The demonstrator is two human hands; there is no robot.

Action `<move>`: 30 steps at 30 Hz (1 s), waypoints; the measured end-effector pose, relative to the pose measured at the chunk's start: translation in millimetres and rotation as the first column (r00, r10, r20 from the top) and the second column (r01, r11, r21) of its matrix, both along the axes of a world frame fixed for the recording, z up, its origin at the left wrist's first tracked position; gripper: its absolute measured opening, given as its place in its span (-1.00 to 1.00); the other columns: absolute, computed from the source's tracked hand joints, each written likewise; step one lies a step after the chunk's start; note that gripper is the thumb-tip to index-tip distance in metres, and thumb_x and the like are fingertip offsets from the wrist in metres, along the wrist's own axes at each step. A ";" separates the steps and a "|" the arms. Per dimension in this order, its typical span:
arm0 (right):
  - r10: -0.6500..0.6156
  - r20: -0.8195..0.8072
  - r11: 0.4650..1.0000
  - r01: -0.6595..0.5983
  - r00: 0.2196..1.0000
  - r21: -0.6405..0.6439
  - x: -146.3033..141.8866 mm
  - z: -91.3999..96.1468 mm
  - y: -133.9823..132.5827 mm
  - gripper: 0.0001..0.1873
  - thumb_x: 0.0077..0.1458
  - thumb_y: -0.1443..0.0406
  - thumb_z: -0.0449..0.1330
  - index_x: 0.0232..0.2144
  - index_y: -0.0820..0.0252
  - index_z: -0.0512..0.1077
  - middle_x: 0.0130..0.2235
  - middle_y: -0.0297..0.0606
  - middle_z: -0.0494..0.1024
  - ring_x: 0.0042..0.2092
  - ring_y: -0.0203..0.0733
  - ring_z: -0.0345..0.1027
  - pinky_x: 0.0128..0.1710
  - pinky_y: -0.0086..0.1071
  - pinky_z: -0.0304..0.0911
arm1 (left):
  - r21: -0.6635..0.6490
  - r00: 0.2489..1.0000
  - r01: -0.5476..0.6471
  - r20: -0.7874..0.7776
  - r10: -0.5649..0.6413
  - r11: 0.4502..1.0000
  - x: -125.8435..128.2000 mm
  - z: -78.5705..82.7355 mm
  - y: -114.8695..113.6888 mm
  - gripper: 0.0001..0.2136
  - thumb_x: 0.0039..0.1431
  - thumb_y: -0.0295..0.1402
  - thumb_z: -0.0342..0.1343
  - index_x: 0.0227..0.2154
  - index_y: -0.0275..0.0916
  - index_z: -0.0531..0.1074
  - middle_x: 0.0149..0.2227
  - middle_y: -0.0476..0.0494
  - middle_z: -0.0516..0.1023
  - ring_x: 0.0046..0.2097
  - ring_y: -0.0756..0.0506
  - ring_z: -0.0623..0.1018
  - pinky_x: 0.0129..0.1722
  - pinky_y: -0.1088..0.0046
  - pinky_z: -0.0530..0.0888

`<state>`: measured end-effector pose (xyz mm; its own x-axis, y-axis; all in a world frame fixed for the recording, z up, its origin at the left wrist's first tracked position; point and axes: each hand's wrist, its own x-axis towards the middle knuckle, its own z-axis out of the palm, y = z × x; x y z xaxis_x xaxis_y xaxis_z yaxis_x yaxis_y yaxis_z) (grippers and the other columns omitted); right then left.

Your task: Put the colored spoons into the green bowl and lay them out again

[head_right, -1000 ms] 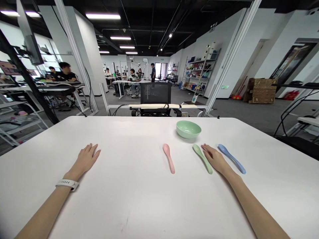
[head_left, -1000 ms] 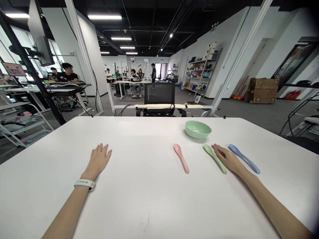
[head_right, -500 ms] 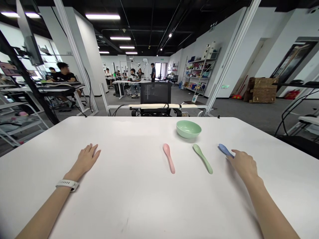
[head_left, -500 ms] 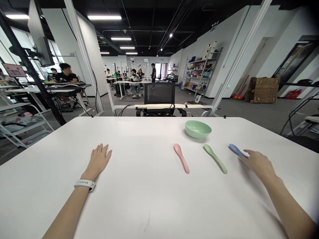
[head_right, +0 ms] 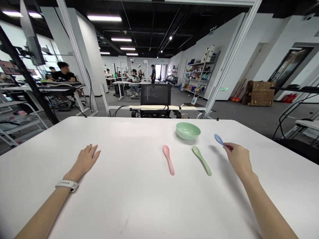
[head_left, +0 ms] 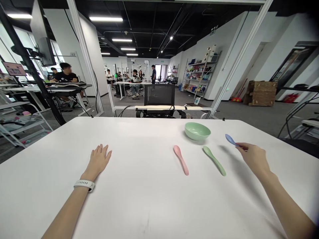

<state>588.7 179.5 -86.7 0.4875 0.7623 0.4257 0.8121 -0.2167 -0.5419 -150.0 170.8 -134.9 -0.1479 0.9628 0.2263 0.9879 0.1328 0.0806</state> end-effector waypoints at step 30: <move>0.159 0.186 0.987 -0.159 0.970 -0.016 -64.8 39.6 51.2 -0.45 0.41 0.27 0.02 0.17 0.30 0.71 0.19 0.20 0.78 0.24 0.27 0.65 0.37 0.02 0.42 | 0.052 1.000 -0.007 0.012 0.006 0.999 7.3 -3.8 -5.0 -0.32 0.58 -0.12 -0.24 0.49 -0.40 0.45 0.58 -0.61 0.42 0.61 -0.45 0.40 0.59 -0.21 0.32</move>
